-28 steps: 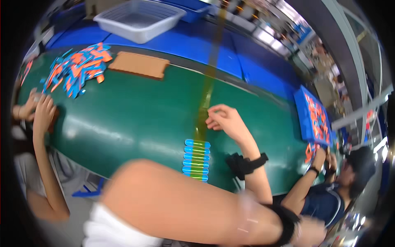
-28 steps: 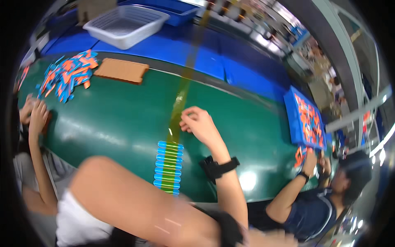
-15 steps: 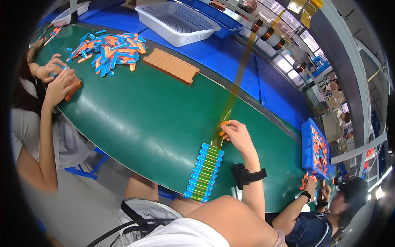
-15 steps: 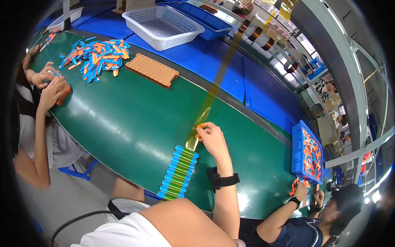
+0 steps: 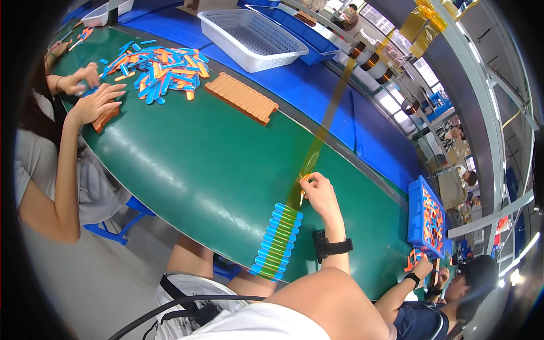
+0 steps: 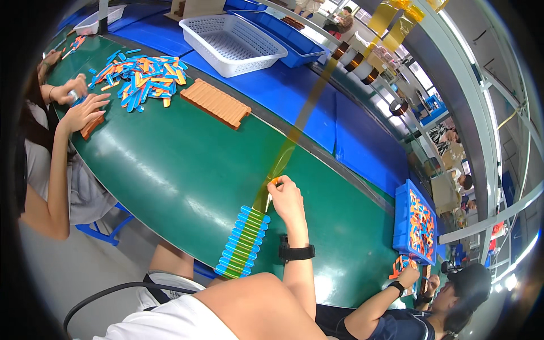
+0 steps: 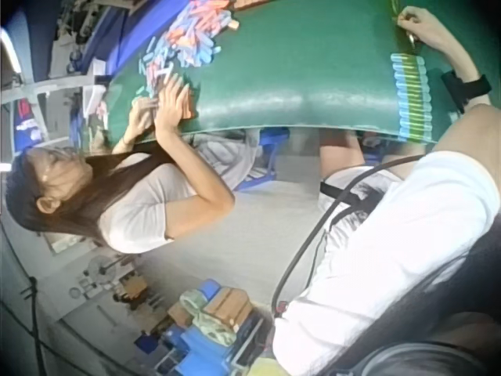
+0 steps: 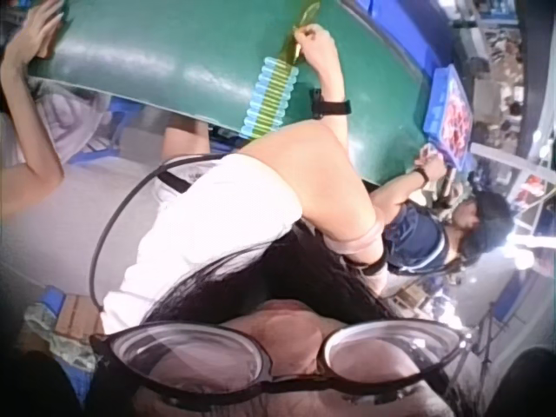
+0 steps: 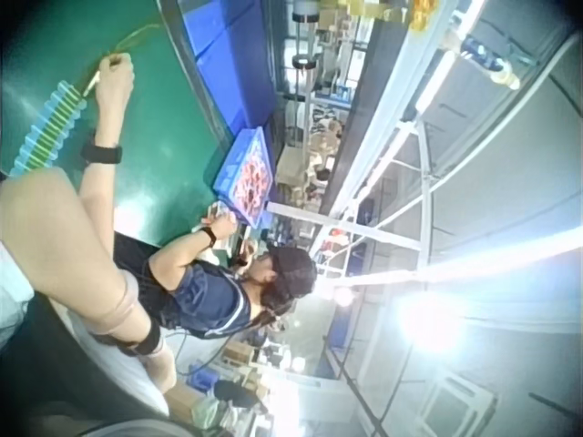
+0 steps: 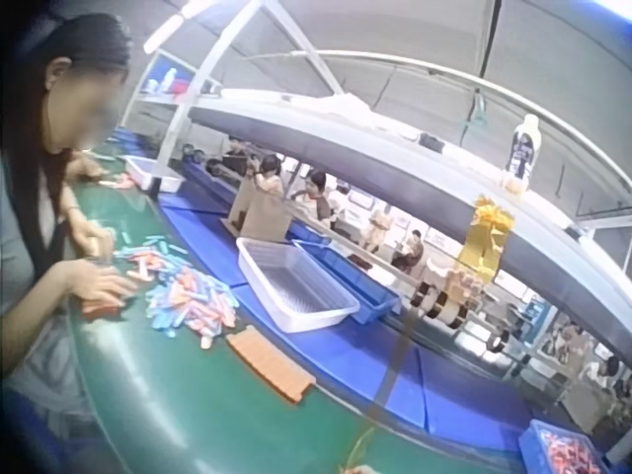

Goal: Assembling small blue and green components onto a strip at a factory workstation.

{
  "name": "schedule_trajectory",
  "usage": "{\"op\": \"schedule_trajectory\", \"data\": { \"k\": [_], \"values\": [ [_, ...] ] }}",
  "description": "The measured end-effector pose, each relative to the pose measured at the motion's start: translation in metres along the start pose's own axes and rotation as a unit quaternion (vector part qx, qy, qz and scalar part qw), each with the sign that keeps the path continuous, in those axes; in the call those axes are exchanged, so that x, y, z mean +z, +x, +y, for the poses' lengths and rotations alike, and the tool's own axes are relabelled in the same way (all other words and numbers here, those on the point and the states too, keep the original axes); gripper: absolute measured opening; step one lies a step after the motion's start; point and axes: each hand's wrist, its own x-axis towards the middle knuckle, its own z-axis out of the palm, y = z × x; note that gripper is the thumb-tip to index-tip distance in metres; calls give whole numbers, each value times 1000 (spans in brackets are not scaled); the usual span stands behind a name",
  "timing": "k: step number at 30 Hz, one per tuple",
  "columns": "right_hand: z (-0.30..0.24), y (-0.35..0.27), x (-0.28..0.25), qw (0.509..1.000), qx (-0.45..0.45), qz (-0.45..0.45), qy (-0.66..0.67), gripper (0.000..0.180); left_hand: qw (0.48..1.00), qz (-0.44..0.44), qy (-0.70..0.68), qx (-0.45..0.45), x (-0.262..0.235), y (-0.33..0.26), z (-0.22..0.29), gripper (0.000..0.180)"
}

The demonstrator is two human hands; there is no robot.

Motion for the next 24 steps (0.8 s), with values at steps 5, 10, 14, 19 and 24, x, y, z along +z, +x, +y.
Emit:
{"op": "schedule_trajectory", "data": {
  "k": [5, 10, 14, 19, 24],
  "values": [
    [8, 5, 1, 999, -23, 23, 2, 24, 1000, -21, 2, 19, 21, -5, 0, 30],
    [8, 4, -4, 1000, 6, 10, -21, 26, 997, -50, 3, 51, 37, -4, -4, 31],
    [4, 5, 3, 1000, 11, -7, 4, 27, 995, -80, 2, 58, 50, -10, -8, 32],
    [4, -1, -1, 1000, 20, 10, 4, 27, 986, -139, -8, 90, 65, -13, -7, 34],
    [2, -10, -2, 999, 15, 46, 12, 39, 972, -197, -17, 124, 78, -15, -5, 35]
  ]
}}
